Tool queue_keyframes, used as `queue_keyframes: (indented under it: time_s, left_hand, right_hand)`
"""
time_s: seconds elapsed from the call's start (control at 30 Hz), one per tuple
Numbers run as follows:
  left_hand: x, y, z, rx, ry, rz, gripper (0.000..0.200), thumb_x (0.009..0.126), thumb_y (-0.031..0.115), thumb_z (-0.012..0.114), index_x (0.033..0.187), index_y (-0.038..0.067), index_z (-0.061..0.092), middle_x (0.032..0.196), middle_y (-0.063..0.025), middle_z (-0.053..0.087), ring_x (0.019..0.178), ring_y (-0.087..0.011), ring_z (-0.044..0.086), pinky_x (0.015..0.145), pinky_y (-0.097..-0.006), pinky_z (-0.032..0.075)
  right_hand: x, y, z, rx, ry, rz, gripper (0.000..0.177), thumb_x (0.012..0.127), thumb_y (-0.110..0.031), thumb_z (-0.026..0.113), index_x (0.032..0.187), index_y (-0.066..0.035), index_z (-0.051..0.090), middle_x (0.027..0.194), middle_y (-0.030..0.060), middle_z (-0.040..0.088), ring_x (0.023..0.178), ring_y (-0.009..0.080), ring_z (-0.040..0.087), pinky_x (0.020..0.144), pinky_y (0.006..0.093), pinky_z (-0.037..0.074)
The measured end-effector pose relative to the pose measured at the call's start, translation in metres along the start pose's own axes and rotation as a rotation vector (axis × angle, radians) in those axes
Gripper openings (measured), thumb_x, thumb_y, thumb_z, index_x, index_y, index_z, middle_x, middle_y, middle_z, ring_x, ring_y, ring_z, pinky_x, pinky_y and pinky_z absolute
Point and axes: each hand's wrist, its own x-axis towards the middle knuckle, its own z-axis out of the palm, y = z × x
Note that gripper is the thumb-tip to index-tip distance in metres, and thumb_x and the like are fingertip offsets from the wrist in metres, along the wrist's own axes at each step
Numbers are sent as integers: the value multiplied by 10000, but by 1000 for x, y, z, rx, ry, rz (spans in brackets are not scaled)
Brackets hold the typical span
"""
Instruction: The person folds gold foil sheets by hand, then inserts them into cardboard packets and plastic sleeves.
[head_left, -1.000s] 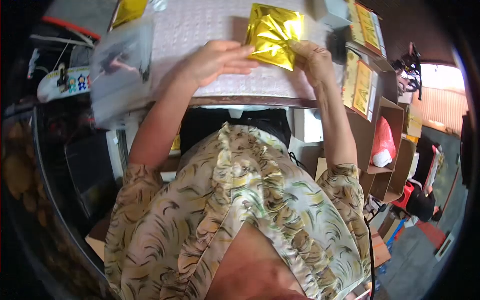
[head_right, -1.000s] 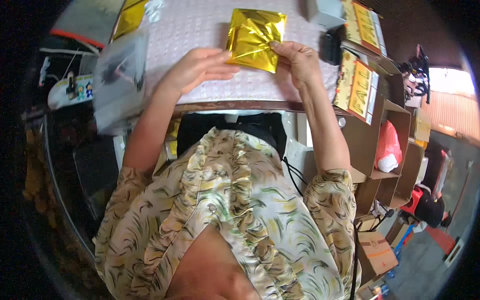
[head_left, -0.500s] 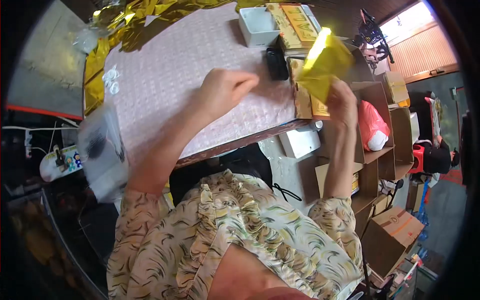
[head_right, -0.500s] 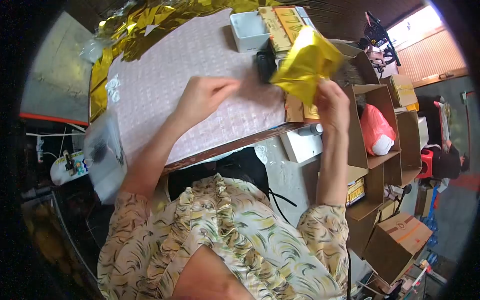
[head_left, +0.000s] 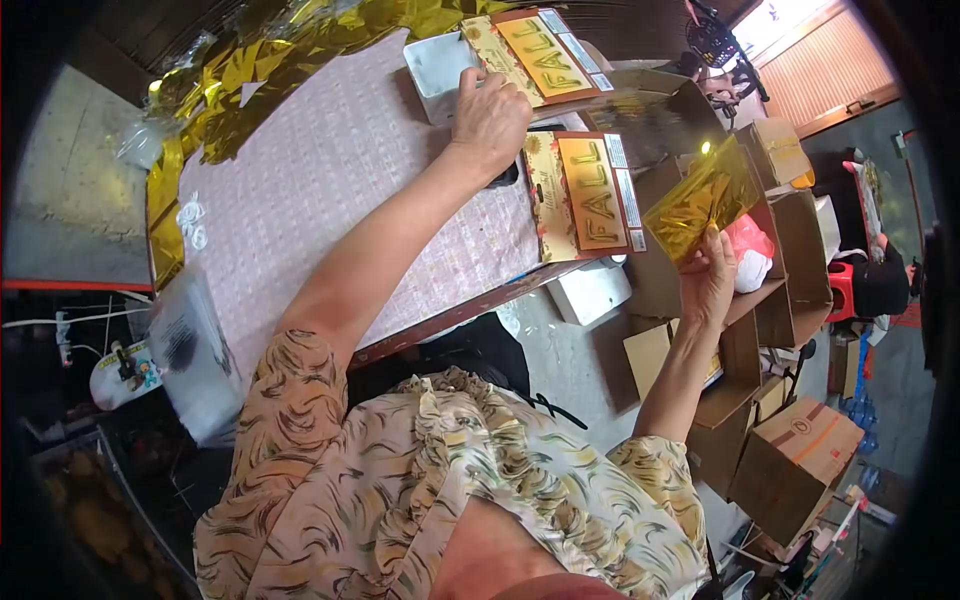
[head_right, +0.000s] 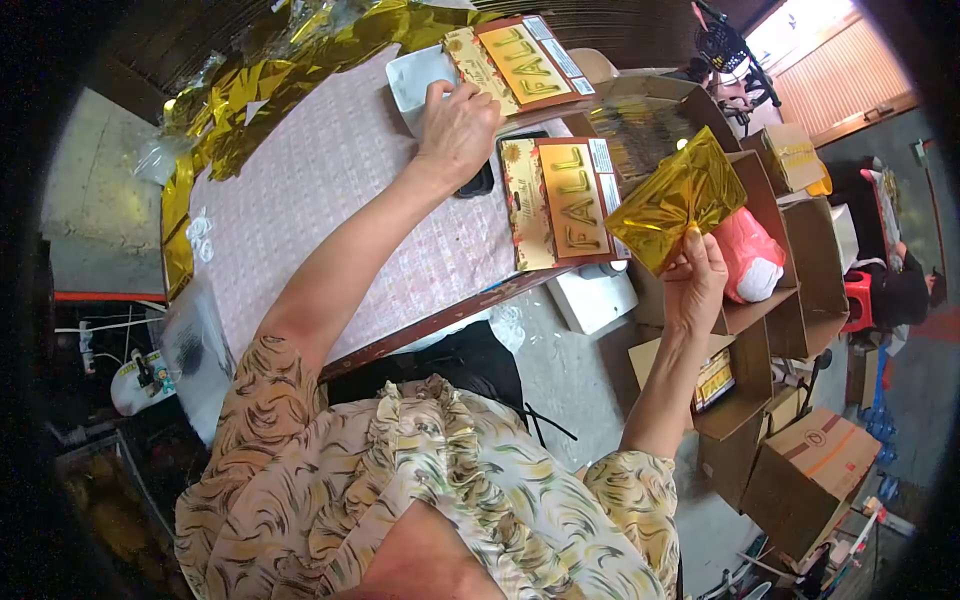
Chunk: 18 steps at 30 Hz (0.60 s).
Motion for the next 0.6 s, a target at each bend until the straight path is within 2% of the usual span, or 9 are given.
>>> queue_keyframes:
  time_s: [0.03,0.1,0.17,0.3,0.37,0.43,0.53,0.57,0.6]
  left_hand:
    - [1,1,-2,-5,-6,18,145,876,203,732,822,71,761,857,-54,727,987,-219,665,970,-443,387]
    - [1,3,-7,-4,-9,31,136,876,173,719,794,73,759,812,-54,724,966,-226,675,968,-440,394]
    - [4,4,-14,-123,-50,-42,158,794,80,632,752,97,784,817,-95,745,904,-231,681,1020,-435,399]
    - [23,0,-33,-172,99,-9,133,805,66,612,762,68,738,816,-104,729,894,-248,687,1011,-448,421]
    - [39,-6,-42,-58,542,146,77,822,69,602,787,58,670,814,-107,708,867,-258,697,1004,-444,434]
    - [51,-15,-51,-51,574,167,26,828,82,605,821,66,624,816,-98,694,846,-257,704,975,-413,459]
    - [59,-21,-61,-24,486,188,78,825,97,613,775,89,672,803,-84,706,835,-264,714,853,-396,513]
    - [55,-16,-60,-19,494,183,78,825,97,613,775,89,672,803,-84,706,835,-264,714,853,-396,513]
    - [47,-9,-58,-68,358,180,101,837,92,604,779,79,685,807,-108,709,807,-290,711,851,-415,526]
  right_hand:
    - [0,3,15,1,-1,4,152,985,-145,713,1105,-54,691,1082,32,739,997,133,700,911,307,582]
    - [1,7,38,-50,230,-54,77,990,-144,716,940,-100,677,814,-36,670,659,51,591,607,232,504]
    - [-1,7,40,-53,180,-39,61,985,-128,719,953,-90,685,840,-28,674,688,52,584,635,227,490]
    - [2,9,38,-27,63,-42,91,964,-111,744,1006,-41,705,879,-7,685,721,62,580,654,215,461]
    - [2,10,48,-59,12,-91,113,962,-115,749,1020,-26,712,892,-4,697,720,58,585,659,204,462]
    - [1,6,55,-71,16,-91,133,961,-114,749,1049,-17,720,910,-3,712,722,53,591,665,190,464]
    - [4,7,57,-73,-13,-74,158,969,-103,736,1093,-8,720,920,-8,721,738,46,606,664,196,481]
    - [3,7,62,-76,-24,-77,158,969,-103,736,1093,-8,720,920,-8,721,738,46,606,664,196,481]
    - [2,7,68,-60,-18,-87,154,974,-99,728,1095,-4,718,923,-3,723,741,52,612,668,202,487]
